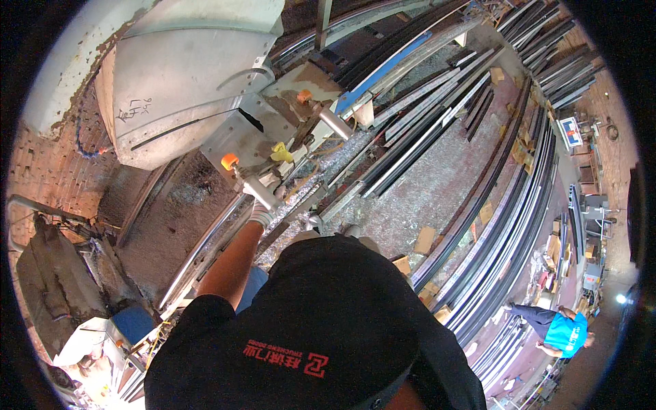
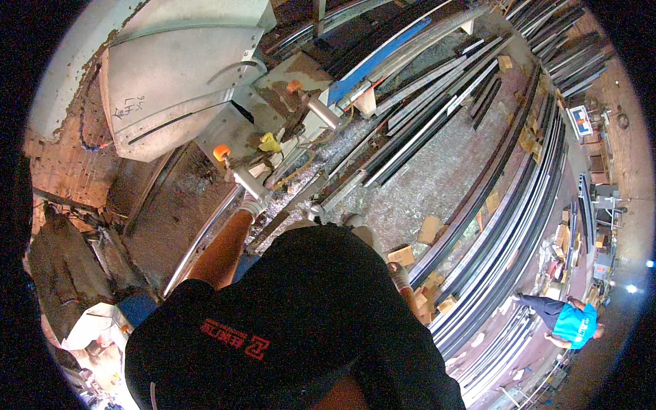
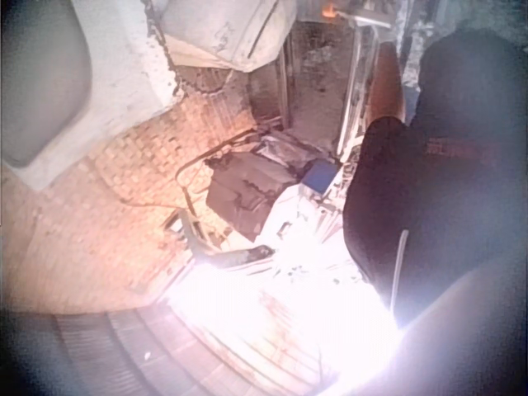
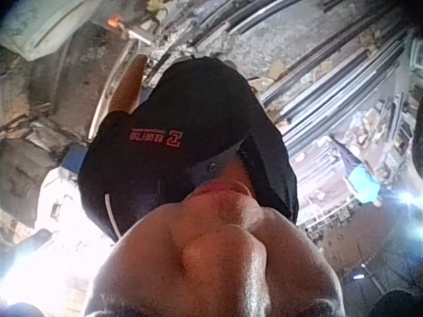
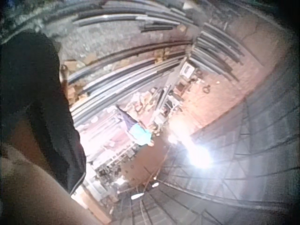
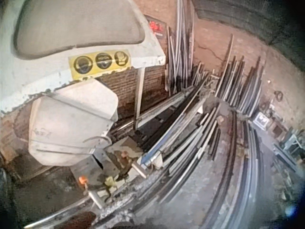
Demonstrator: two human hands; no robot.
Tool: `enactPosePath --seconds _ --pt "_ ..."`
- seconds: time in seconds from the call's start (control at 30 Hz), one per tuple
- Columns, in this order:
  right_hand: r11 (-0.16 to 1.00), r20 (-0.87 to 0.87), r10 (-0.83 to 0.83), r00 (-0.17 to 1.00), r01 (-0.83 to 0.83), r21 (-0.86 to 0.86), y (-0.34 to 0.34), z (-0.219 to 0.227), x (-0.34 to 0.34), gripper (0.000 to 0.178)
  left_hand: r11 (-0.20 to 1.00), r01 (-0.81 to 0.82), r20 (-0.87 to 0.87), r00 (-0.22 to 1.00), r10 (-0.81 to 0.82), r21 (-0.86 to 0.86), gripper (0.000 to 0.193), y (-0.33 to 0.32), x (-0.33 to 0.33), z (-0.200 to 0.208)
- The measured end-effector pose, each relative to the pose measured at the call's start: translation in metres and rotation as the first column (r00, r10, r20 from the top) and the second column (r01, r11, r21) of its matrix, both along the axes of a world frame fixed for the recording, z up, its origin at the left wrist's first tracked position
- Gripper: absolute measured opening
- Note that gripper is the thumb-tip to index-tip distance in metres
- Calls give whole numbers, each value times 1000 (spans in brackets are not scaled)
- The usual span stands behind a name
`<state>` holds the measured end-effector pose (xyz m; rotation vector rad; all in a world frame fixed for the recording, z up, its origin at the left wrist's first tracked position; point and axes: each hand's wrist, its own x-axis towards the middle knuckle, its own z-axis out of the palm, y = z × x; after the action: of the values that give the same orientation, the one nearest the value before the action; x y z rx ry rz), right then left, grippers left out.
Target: The person assembles metal parts using a machine in a workshop. They handle metal rods and components, aligning and securing them with tools while another person assists nearby.
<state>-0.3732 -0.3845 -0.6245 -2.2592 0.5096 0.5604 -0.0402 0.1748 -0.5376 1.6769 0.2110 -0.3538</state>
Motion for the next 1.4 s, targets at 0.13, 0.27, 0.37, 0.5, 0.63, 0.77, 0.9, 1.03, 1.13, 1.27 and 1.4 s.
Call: enactPosePath --seconds 0.13,0.27,0.37,0.5,0.63,0.77,0.9,1.03,1.13,1.27,1.4 --pt "961 -18 -243 970 244 127 -6 10 -4 32 962 50 -2 999 -51 269 43 0 5 -15" --pt "928 -43 -256 966 258 269 -10 22 -3 34 983 -13 18 1000 9 181 45 -1 8 -37" --pt "984 -92 -126 988 136 116 -14 22 -3 34 991 -48 2 999 48 122 46 -5 -4 -51" --pt "999 -137 26 990 -28 -15 -28 12 -5 29 994 -76 -14 997 78 78 48 -23 -17 -61" --pt "998 -139 35 990 -43 -53 -37 9 -7 30 990 -65 17 998 64 122 50 -51 19 -64" --pt "993 -211 32 977 -55 -104 -32 26 6 35 992 -57 -1 998 58 111 53 -53 60 -61" --pt "984 -138 -106 985 123 126 -21 74 37 34 988 -18 -25 999 22 155 56 -43 68 -63" --pt "995 -191 -77 979 61 -85 -1 117 71 36 946 110 -35 994 -104 305 59 -46 32 -83" --pt "995 -149 -97 984 101 23 3 116 76 35 885 175 -11 982 -189 431 61 -45 -11 -106" --pt "903 -144 -277 950 309 298 -19 43 56 32 909 79 143 978 -150 410 64 -27 -31 -139" --pt "951 -89 -52 995 76 299 -40 -45 39 22 972 -46 316 948 -30 230 41 -12 -24 -149"
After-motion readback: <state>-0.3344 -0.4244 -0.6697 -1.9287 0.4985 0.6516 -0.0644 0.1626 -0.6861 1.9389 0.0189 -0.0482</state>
